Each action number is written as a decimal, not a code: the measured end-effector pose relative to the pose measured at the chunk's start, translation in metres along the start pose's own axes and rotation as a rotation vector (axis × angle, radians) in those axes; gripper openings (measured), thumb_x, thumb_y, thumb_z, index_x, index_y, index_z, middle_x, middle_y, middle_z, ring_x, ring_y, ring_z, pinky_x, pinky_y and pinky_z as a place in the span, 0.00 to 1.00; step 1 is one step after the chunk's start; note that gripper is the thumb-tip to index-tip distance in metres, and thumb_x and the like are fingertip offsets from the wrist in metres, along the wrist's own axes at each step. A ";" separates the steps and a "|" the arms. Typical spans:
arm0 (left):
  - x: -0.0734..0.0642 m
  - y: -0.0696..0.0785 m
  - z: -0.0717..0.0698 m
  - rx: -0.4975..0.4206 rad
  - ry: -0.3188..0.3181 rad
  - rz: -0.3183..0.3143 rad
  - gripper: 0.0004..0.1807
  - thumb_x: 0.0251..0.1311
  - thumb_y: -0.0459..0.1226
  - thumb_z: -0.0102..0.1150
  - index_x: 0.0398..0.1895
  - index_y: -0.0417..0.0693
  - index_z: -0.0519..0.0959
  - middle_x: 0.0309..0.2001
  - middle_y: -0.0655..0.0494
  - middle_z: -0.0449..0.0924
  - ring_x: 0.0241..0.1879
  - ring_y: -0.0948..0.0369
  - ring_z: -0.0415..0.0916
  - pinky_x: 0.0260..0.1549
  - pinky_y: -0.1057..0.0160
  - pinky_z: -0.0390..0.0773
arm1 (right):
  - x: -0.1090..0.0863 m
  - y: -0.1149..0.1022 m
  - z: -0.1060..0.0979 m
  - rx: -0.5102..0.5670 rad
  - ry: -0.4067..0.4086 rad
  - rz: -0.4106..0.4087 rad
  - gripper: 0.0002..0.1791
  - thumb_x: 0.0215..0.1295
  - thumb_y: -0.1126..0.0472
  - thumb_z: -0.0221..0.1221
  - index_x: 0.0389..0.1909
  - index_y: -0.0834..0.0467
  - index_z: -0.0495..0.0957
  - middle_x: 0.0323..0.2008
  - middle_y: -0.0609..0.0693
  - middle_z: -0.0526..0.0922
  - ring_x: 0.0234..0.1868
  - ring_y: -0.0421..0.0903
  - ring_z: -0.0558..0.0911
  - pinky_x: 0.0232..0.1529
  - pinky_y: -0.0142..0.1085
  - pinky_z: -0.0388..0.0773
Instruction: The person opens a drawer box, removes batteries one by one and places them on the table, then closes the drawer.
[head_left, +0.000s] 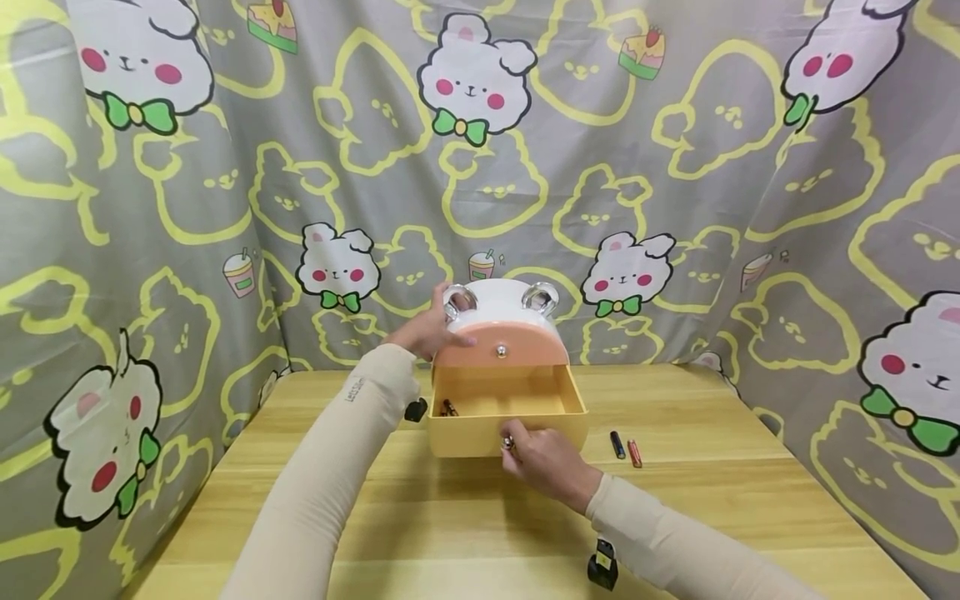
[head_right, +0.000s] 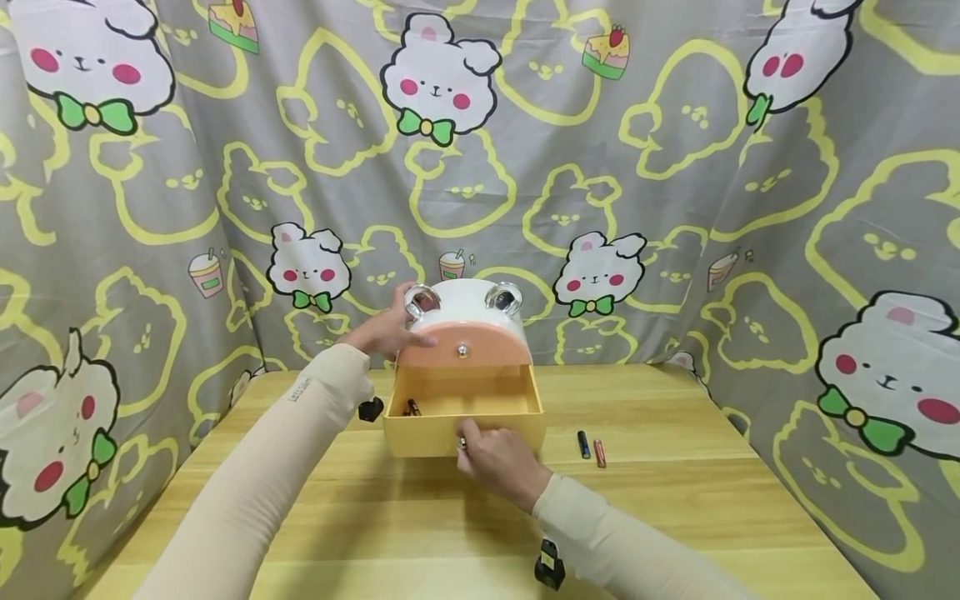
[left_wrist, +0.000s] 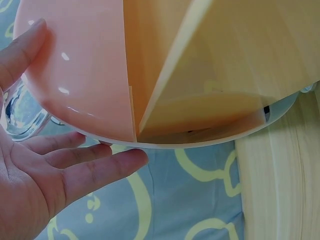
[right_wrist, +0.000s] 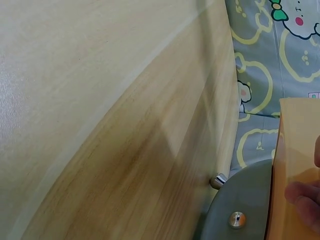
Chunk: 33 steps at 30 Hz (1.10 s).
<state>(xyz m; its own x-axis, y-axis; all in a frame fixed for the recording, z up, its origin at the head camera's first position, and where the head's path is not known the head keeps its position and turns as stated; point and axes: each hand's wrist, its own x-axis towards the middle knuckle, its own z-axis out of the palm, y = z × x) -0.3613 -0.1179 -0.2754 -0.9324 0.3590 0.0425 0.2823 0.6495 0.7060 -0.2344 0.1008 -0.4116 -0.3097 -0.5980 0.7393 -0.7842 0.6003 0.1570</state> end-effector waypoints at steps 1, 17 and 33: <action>0.001 0.000 0.000 -0.001 0.002 0.000 0.64 0.52 0.45 0.73 0.73 0.60 0.26 0.59 0.29 0.63 0.44 0.45 0.73 0.50 0.54 0.72 | 0.000 0.000 0.000 0.001 -0.002 0.000 0.13 0.48 0.67 0.62 0.36 0.61 0.71 0.16 0.42 0.73 0.12 0.30 0.64 0.12 0.21 0.60; 0.001 -0.001 -0.002 0.002 0.005 -0.003 0.65 0.51 0.44 0.73 0.73 0.62 0.26 0.64 0.28 0.58 0.49 0.43 0.71 0.53 0.53 0.71 | 0.001 -0.002 -0.001 0.013 0.004 -0.003 0.14 0.48 0.67 0.62 0.36 0.61 0.71 0.17 0.42 0.74 0.12 0.29 0.63 0.12 0.20 0.59; 0.003 -0.003 0.000 -0.042 0.000 -0.009 0.66 0.51 0.44 0.73 0.74 0.62 0.26 0.67 0.28 0.53 0.45 0.44 0.73 0.47 0.53 0.75 | -0.001 -0.004 -0.003 0.026 -0.001 0.006 0.14 0.48 0.68 0.62 0.36 0.61 0.71 0.18 0.42 0.74 0.13 0.29 0.63 0.12 0.19 0.58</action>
<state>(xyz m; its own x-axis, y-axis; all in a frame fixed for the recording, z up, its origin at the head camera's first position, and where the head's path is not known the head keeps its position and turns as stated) -0.3654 -0.1189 -0.2774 -0.9346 0.3538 0.0361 0.2645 0.6238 0.7355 -0.2296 0.1007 -0.4114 -0.3146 -0.5947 0.7398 -0.7960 0.5899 0.1357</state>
